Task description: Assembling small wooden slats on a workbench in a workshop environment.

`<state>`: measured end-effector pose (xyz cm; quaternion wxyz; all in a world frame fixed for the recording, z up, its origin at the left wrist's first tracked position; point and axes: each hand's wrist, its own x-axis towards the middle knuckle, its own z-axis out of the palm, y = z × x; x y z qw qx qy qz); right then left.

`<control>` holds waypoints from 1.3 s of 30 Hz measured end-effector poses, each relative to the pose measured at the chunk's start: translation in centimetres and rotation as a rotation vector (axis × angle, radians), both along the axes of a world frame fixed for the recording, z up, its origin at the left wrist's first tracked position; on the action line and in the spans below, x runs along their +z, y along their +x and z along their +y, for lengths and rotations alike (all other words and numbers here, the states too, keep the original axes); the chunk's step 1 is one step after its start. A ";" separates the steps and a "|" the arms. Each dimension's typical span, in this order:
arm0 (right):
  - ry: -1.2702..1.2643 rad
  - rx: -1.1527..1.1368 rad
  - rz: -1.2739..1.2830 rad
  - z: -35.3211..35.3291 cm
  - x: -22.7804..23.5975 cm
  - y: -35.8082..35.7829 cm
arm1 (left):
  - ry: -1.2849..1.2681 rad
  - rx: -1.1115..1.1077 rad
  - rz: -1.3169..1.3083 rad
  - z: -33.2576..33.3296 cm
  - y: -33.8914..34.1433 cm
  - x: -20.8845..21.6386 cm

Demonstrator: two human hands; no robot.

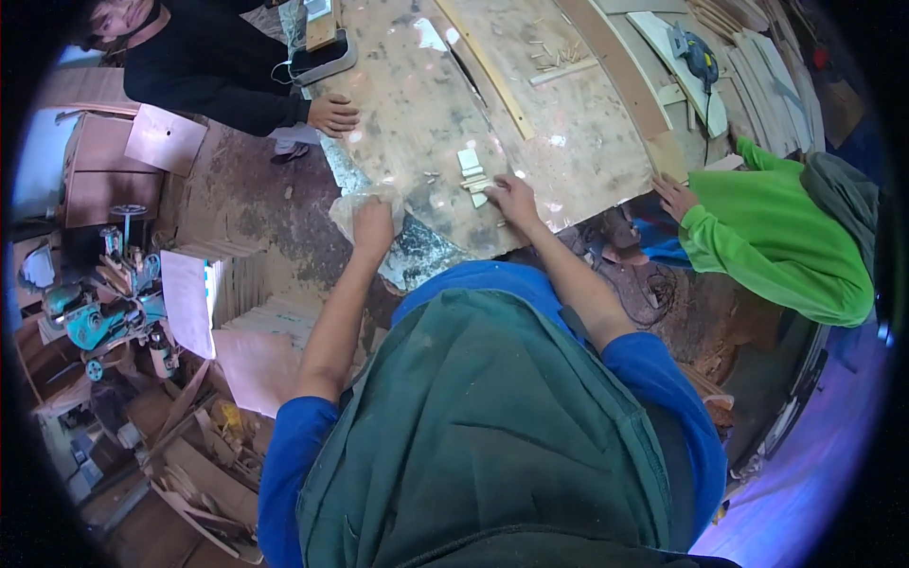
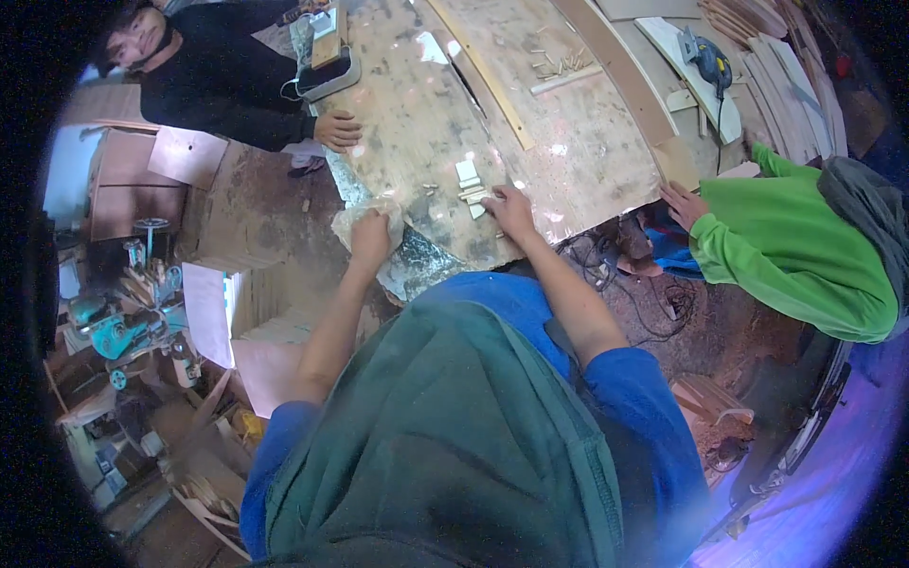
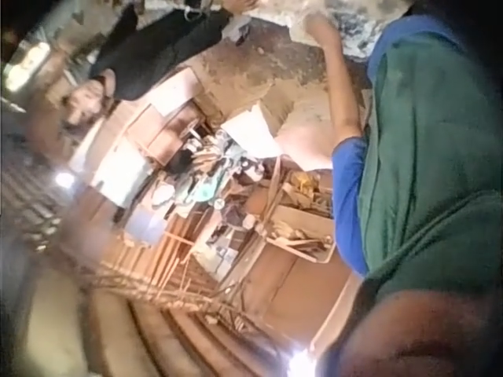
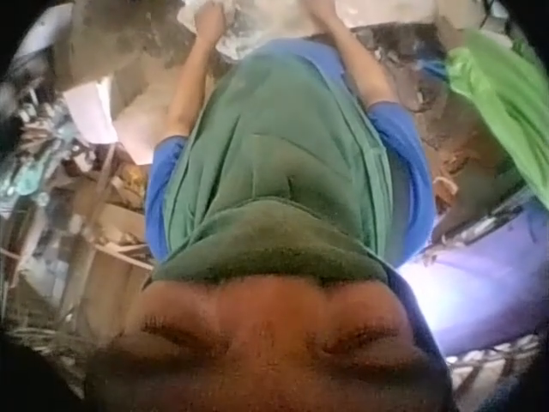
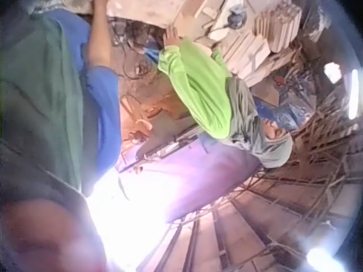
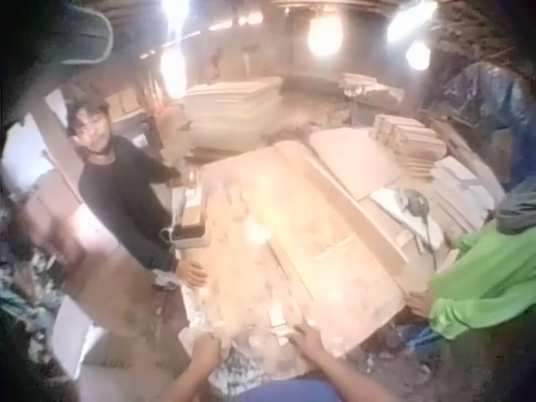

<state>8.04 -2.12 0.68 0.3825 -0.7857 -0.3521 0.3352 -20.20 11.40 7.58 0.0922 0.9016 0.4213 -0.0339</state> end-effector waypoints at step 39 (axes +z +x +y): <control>-0.067 -0.199 0.274 1.4 1.8 -2.8 | -0.699 0.675 -0.872 -3.5 13.2 -9.3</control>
